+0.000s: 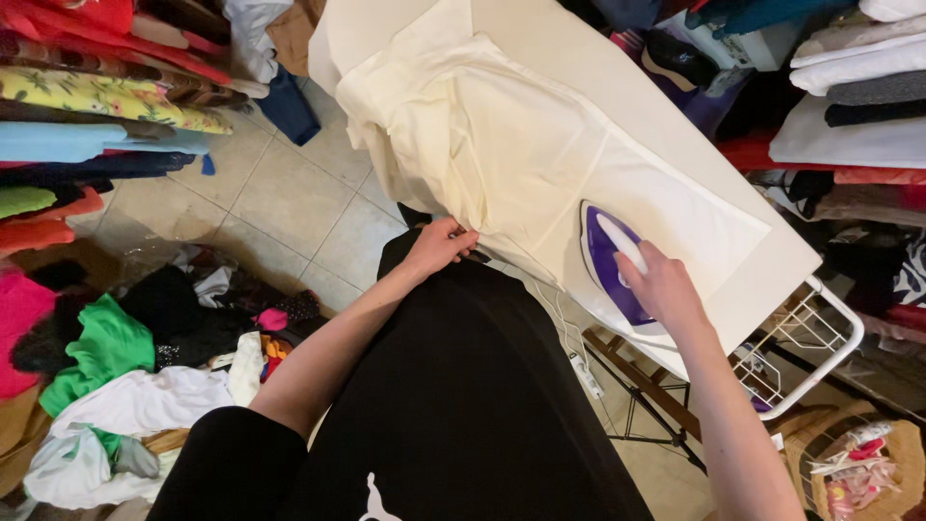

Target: The person unfolds a white garment and places it on an ironing board. They then use a purple iron to press the fabric, smoothing out wrinkles across the surface.

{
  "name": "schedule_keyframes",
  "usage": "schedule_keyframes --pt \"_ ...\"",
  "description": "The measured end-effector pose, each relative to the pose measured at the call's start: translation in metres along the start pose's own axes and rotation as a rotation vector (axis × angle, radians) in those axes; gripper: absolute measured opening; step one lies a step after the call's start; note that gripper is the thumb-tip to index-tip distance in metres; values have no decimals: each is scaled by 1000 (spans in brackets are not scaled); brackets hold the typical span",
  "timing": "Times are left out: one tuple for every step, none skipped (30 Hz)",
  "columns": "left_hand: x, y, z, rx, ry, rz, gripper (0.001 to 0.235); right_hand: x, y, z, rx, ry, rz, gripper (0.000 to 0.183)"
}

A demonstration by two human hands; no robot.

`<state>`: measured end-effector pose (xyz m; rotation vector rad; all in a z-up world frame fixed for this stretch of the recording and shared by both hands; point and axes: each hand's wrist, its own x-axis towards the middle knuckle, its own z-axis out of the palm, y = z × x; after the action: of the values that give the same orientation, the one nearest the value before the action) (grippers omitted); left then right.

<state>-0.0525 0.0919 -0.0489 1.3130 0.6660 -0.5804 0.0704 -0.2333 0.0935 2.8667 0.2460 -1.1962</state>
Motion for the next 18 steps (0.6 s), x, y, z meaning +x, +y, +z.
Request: schedule_keyframes --pt "0 1 -1 1 3 -1 28 -12 -19 -12 1 -1 -3 51" --pt "-1 2 -2 10 -9 -2 28 -24 -39 -25 -42 -91 -30 49" --pt "0 4 -2 18 -24 -2 28 -37 -57 -38 -86 -179 -53 49" --pt "0 3 -2 19 -24 0 28 -39 -58 -41 -86 -178 -53 49" --pt "0 3 -2 23 -24 1 28 -40 -60 -44 -119 -199 -78 48" --pt "1 3 -3 26 -25 2 28 -40 -62 -48 -153 -221 -104 48" --pt "1 2 -3 25 -24 2 28 -31 -51 -40 -154 -221 -105 48" --pt "1 2 -3 24 -18 1 27 -22 -39 -33 -66 -151 -66 48" --pt "1 1 -2 22 -13 -1 26 -13 -27 -25 21 -81 -25 48" --pt "2 -1 0 20 -14 -2 26 -16 -31 -25 20 -82 -24 48" --pt "3 -2 1 14 -7 -5 26 -17 -35 -26 12 -118 -31 47" --pt "4 -3 2 7 -1 -8 25 -20 -39 -26 4 -154 -38 47" --pt "3 -3 2 7 0 -6 25 -26 -46 -28 3 -152 -40 47" --pt "3 -4 2 -3 7 -11 26 -32 -53 -30 -88 -219 -85 46" --pt "3 -4 3 -13 13 -16 27 -38 -59 -32 -179 -286 -130 46" --pt "3 -2 3 -13 14 -13 27 -33 -52 -31 -180 -283 -130 46" --pt "1 -1 3 -15 17 -11 27 -27 -46 -28 -136 -238 -112 47" --pt "0 -1 3 -16 21 -9 28 -22 -39 -25 -93 -194 -93 49"
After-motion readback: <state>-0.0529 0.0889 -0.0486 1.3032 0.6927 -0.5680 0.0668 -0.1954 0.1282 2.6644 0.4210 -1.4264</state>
